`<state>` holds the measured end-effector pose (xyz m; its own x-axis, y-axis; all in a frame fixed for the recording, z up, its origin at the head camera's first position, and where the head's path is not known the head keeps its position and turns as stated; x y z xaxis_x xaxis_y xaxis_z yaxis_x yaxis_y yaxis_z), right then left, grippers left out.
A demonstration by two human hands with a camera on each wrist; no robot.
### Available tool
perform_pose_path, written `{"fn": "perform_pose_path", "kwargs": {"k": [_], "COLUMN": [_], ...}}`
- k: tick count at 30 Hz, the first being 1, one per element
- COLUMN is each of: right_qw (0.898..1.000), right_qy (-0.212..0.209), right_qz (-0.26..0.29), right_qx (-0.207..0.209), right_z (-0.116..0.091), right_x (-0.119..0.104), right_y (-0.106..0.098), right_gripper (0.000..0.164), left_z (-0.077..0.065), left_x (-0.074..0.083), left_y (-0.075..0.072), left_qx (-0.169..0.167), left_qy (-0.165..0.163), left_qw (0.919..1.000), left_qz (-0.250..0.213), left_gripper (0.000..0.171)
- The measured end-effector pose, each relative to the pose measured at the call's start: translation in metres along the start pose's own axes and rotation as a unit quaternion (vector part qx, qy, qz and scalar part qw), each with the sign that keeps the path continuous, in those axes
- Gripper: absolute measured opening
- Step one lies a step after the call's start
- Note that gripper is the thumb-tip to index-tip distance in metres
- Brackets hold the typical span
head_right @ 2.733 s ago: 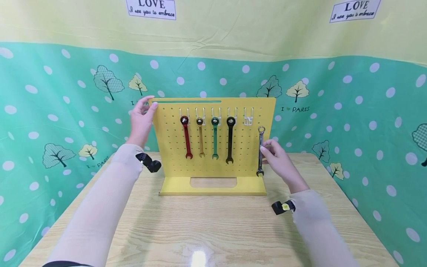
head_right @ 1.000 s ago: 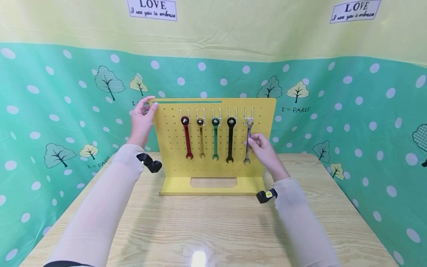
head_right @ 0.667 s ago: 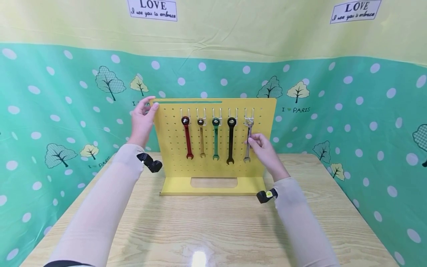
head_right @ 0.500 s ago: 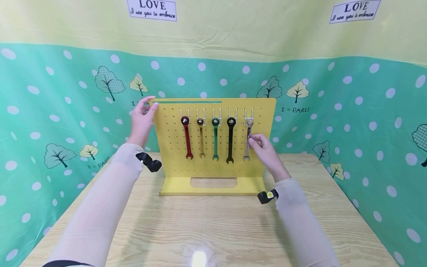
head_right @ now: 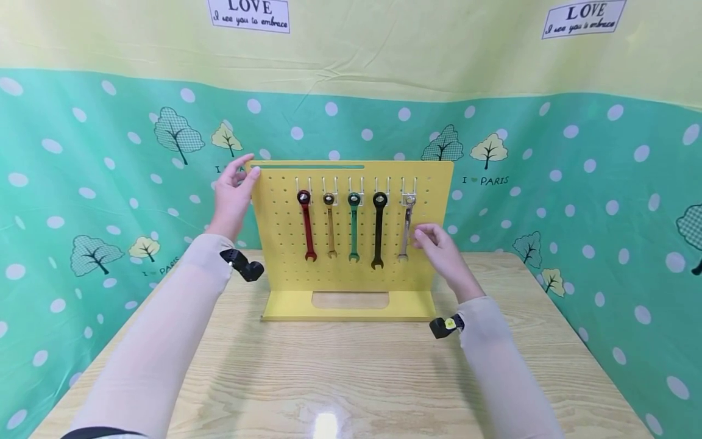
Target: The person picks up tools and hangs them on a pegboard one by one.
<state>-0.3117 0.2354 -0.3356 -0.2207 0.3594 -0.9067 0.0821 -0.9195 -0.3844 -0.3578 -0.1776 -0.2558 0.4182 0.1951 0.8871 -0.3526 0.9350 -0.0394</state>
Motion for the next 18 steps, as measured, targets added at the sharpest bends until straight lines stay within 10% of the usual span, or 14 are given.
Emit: {"fn": "perform_pose_path", "kwargs": {"k": [18], "right_qw": [1.000], "right_qy": [0.004], "right_qz": [-0.014], "right_qx": [-0.011], "right_z": [-0.008], "right_x": [0.012], "right_y": [-0.011], "right_gripper": [0.057], "left_z": [-0.005], "left_x": [0.007], "left_y": [-0.011], "left_qx": [-0.046], "left_qy": [-0.008], "left_qw": [0.9984], "left_qz": [0.031], "left_gripper": [0.064]}}
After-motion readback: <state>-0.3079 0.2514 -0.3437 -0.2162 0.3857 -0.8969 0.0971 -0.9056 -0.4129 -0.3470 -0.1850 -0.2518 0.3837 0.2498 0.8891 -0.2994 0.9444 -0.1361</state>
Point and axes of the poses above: each hand's wrist, its own z-axis towards the middle knuckle, its own y-axis out of the palm, x = y × z, the point moved 1 cm from there along z, towards the middle knuckle, and after that the axes turned 2 degrees about y, right-handed, at the moved point
